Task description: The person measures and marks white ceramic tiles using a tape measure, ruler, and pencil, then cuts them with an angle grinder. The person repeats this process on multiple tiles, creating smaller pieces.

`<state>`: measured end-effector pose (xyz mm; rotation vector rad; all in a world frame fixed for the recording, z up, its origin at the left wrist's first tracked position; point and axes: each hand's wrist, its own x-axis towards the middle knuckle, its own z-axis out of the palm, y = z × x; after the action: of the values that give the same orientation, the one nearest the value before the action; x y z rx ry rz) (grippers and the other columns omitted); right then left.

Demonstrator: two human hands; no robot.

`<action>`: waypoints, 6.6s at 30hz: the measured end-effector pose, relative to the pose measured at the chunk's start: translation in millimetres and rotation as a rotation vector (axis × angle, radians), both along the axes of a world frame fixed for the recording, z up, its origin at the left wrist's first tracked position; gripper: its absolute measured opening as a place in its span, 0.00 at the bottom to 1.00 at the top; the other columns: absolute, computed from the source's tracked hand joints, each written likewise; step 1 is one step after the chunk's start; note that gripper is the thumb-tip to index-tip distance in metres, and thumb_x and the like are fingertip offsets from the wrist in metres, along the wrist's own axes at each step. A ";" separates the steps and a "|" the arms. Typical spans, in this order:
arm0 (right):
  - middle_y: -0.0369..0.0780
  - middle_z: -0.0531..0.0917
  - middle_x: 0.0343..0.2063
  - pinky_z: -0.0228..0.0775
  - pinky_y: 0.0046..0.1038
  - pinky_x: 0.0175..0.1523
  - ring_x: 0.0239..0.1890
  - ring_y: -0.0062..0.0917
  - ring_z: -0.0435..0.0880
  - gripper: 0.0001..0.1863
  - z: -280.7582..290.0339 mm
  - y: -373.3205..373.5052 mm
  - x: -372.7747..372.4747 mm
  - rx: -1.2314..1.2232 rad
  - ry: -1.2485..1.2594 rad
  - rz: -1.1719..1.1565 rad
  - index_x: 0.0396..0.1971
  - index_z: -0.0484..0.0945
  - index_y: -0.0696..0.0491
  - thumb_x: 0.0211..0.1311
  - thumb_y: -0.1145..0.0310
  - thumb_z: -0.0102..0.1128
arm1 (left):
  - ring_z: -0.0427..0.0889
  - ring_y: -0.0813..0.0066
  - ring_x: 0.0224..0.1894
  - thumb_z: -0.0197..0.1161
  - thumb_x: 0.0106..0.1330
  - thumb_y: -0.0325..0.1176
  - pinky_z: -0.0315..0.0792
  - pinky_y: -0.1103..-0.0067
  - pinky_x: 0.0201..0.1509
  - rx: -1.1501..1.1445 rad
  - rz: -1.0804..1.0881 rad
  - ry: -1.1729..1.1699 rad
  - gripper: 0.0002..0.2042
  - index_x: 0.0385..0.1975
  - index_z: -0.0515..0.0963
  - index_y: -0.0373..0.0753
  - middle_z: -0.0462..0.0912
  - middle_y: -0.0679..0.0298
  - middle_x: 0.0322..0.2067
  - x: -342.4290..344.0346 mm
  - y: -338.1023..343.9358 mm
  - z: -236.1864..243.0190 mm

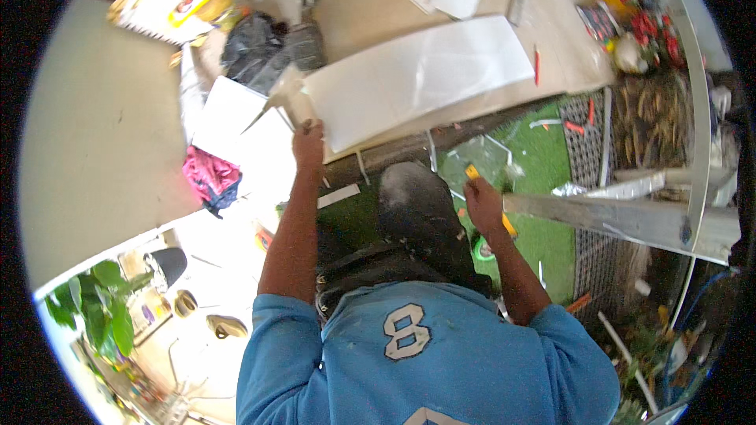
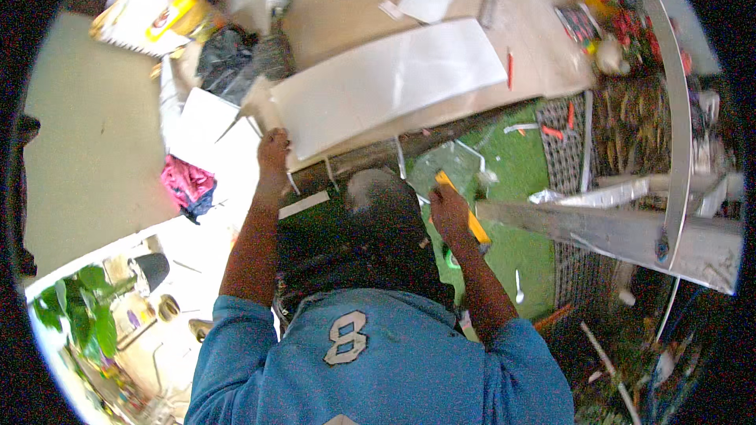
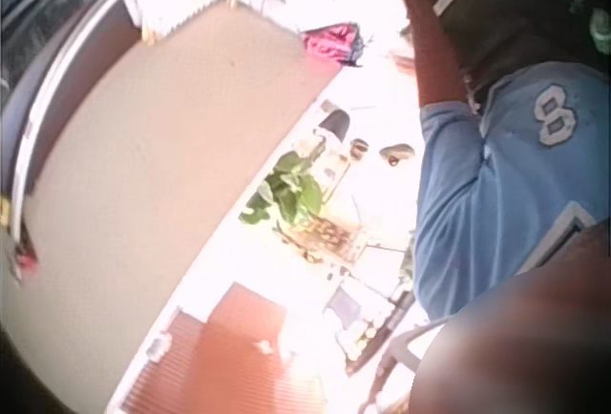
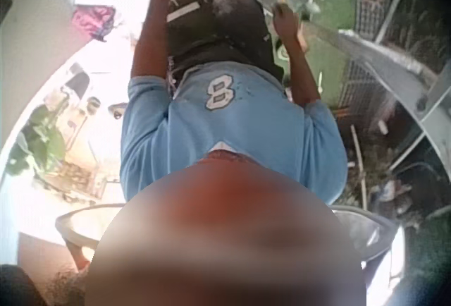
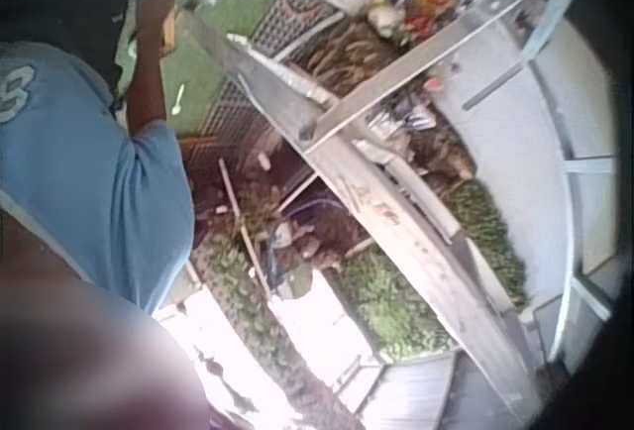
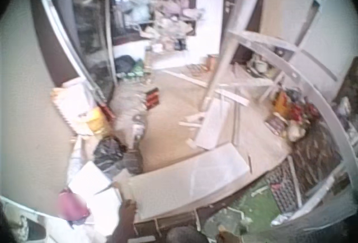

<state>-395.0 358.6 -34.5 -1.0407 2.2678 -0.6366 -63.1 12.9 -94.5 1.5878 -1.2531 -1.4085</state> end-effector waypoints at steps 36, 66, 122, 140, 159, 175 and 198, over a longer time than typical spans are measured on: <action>0.43 0.88 0.36 0.82 0.34 0.37 0.30 0.30 0.88 0.22 171.9 -418.5 -0.4 -0.220 -1.126 0.196 0.56 0.79 0.60 0.74 0.58 0.67 | 0.76 0.64 0.39 0.59 0.83 0.44 0.74 0.62 0.49 0.277 0.300 0.091 0.20 0.44 0.79 0.27 0.82 0.53 0.37 -70.1 -12.2 27.0; 0.61 0.89 0.43 0.83 0.51 0.53 0.47 0.55 0.92 0.34 110.0 -139.4 -6.2 0.353 -0.105 0.198 0.52 0.73 0.66 0.59 0.57 0.80 | 0.28 0.49 0.90 0.90 0.33 0.69 0.37 0.30 0.85 -0.351 -0.853 -1.042 0.82 0.89 0.39 0.53 0.30 0.55 0.89 -86.1 -69.7 84.2; 0.64 0.88 0.42 0.83 0.55 0.50 0.46 0.61 0.91 0.34 106.7 -147.9 1.3 0.394 -0.074 0.198 0.50 0.71 0.66 0.59 0.55 0.80 | 0.31 0.49 0.90 0.92 0.33 0.66 0.43 0.30 0.84 -0.370 -0.810 -0.990 0.81 0.89 0.43 0.51 0.33 0.55 0.89 -85.8 -67.9 84.3; 0.63 0.88 0.40 0.84 0.54 0.50 0.45 0.61 0.91 0.32 105.2 -154.6 2.0 0.415 -0.019 0.229 0.49 0.71 0.65 0.61 0.57 0.79 | 0.33 0.40 0.89 0.86 0.32 0.75 0.47 0.25 0.80 -0.503 -0.793 -0.970 0.82 0.89 0.42 0.51 0.33 0.51 0.89 -80.5 -69.2 72.5; 0.62 0.88 0.38 0.83 0.52 0.47 0.42 0.57 0.92 0.32 96.5 -167.3 -1.8 0.325 0.001 0.250 0.47 0.72 0.66 0.60 0.57 0.82 | 0.34 0.49 0.90 0.92 0.34 0.65 0.45 0.32 0.85 -0.396 -0.799 -1.003 0.80 0.89 0.44 0.50 0.35 0.54 0.89 -85.6 -66.9 84.9; 0.62 0.88 0.38 0.83 0.52 0.48 0.44 0.58 0.92 0.32 93.3 -184.6 1.2 0.221 0.022 0.263 0.46 0.73 0.65 0.59 0.55 0.82 | 0.34 0.49 0.90 0.93 0.34 0.63 0.45 0.30 0.84 -0.380 -0.806 -0.996 0.80 0.89 0.44 0.50 0.35 0.53 0.89 -86.0 -68.6 88.3; 0.65 0.87 0.40 0.82 0.53 0.51 0.47 0.60 0.91 0.35 92.3 -217.1 -0.6 0.338 -0.010 0.234 0.50 0.72 0.68 0.60 0.55 0.80 | 0.31 0.43 0.90 0.91 0.33 0.67 0.45 0.28 0.82 -0.438 -0.795 -0.933 0.82 0.89 0.41 0.49 0.32 0.52 0.89 -80.9 -68.9 78.7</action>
<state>-395.6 141.5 57.8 -1.1025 2.1064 -0.1532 -143.9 -56.0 -15.8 1.5037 -2.7375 -0.6049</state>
